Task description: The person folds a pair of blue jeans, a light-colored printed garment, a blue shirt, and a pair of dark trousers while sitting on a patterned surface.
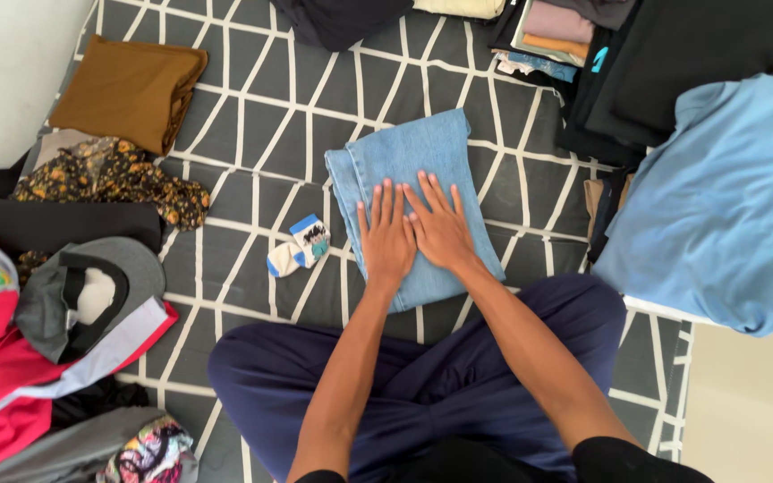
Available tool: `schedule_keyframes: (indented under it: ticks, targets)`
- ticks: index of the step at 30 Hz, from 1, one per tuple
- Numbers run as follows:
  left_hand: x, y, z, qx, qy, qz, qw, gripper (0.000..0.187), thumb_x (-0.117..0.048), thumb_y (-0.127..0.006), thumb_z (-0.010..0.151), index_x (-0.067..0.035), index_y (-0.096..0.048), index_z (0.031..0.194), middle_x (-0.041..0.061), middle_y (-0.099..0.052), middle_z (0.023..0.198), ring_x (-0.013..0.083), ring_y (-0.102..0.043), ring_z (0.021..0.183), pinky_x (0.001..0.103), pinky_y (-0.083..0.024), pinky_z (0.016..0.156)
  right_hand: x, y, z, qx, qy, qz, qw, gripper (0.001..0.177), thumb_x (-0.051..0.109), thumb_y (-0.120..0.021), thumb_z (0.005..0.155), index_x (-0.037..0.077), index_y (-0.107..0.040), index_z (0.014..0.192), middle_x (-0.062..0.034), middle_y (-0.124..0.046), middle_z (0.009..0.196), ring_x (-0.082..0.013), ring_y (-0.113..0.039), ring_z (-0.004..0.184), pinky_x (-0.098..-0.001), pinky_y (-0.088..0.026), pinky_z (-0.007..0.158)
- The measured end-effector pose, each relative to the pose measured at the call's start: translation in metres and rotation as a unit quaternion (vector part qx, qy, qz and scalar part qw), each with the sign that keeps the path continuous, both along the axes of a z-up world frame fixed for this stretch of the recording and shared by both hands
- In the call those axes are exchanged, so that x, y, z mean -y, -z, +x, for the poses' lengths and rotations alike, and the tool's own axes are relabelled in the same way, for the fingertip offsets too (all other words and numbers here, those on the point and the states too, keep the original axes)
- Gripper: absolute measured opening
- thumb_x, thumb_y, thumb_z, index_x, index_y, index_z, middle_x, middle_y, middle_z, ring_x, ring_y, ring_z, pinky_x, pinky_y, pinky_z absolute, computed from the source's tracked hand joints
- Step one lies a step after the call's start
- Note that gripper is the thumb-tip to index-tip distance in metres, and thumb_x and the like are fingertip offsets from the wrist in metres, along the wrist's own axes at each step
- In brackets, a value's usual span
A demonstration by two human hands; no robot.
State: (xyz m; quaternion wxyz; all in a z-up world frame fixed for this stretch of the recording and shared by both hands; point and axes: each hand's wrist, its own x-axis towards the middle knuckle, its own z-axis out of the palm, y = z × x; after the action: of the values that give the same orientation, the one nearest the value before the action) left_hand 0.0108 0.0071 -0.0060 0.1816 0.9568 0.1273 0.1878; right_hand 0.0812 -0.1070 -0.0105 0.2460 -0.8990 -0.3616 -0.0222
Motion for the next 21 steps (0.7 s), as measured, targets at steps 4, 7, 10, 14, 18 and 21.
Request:
schedule_keyframes:
  ticks: [4,7,10,14,18,21]
  targets:
    - [-0.041,0.012,0.046,0.001,-0.029,0.026,0.999,0.059,-0.024,-0.035,0.103,-0.008,-0.036,0.16,0.011,-0.028,0.168,0.0228,-0.022,0.157,0.049,-0.007,0.128,-0.021,-0.008,0.043,0.01,0.021,-0.002,1.0,0.055,0.036,-0.042,0.105,0.02,-0.043,0.157,-0.0106,-0.027,0.168,-0.0293,-0.023,0.154,-0.055,-0.01,0.124]
    - [-0.076,0.014,0.074,-0.022,-0.036,0.041,0.998,0.056,-0.024,-0.032,0.107,-0.005,-0.034,0.16,0.007,-0.029,0.169,0.0206,-0.022,0.158,0.049,-0.008,0.129,-0.033,-0.01,0.077,0.026,0.031,0.003,0.999,0.054,0.036,-0.042,0.107,0.016,-0.041,0.158,-0.0092,-0.029,0.168,-0.0273,-0.024,0.156,-0.0556,-0.01,0.126]
    - [-0.097,0.02,0.091,-0.024,-0.063,0.036,0.997,0.056,-0.021,-0.03,0.106,-0.004,-0.037,0.159,0.009,-0.03,0.169,0.0224,-0.022,0.156,0.049,-0.008,0.128,-0.04,-0.007,0.108,0.022,0.057,-0.003,0.998,0.052,0.034,-0.038,0.108,0.018,-0.042,0.157,-0.0056,-0.032,0.168,-0.0279,-0.023,0.157,-0.0552,-0.009,0.127]
    - [-0.111,0.033,0.101,-0.014,-0.101,-0.049,0.994,0.053,-0.023,-0.027,0.109,-0.004,-0.039,0.157,0.009,-0.034,0.167,0.0257,-0.021,0.158,0.048,-0.008,0.129,-0.047,0.006,0.149,-0.032,0.131,-0.005,0.991,0.053,0.038,-0.029,0.111,0.02,-0.042,0.159,-0.0124,-0.03,0.165,-0.0278,-0.02,0.155,-0.052,-0.009,0.126]
    - [-0.116,0.035,0.102,0.023,-0.126,-0.082,0.988,0.054,-0.027,-0.025,0.111,-0.003,-0.04,0.156,0.011,-0.033,0.167,0.0296,-0.02,0.158,0.049,-0.008,0.129,-0.05,0.022,0.165,-0.071,0.188,0.029,0.979,0.058,0.039,-0.016,0.111,0.014,-0.038,0.158,-0.0098,-0.028,0.169,-0.0258,-0.018,0.157,-0.047,-0.008,0.128]
    - [-0.106,0.026,0.092,0.064,-0.124,-0.102,0.985,0.054,-0.027,-0.026,0.112,0.001,-0.034,0.158,0.018,-0.03,0.168,0.033,-0.022,0.157,0.049,-0.013,0.128,-0.036,0.028,0.151,-0.075,0.211,0.048,0.973,0.061,0.041,-0.016,0.11,0.01,-0.031,0.16,-0.0134,-0.024,0.169,-0.0279,-0.017,0.157,-0.0461,-0.008,0.127]
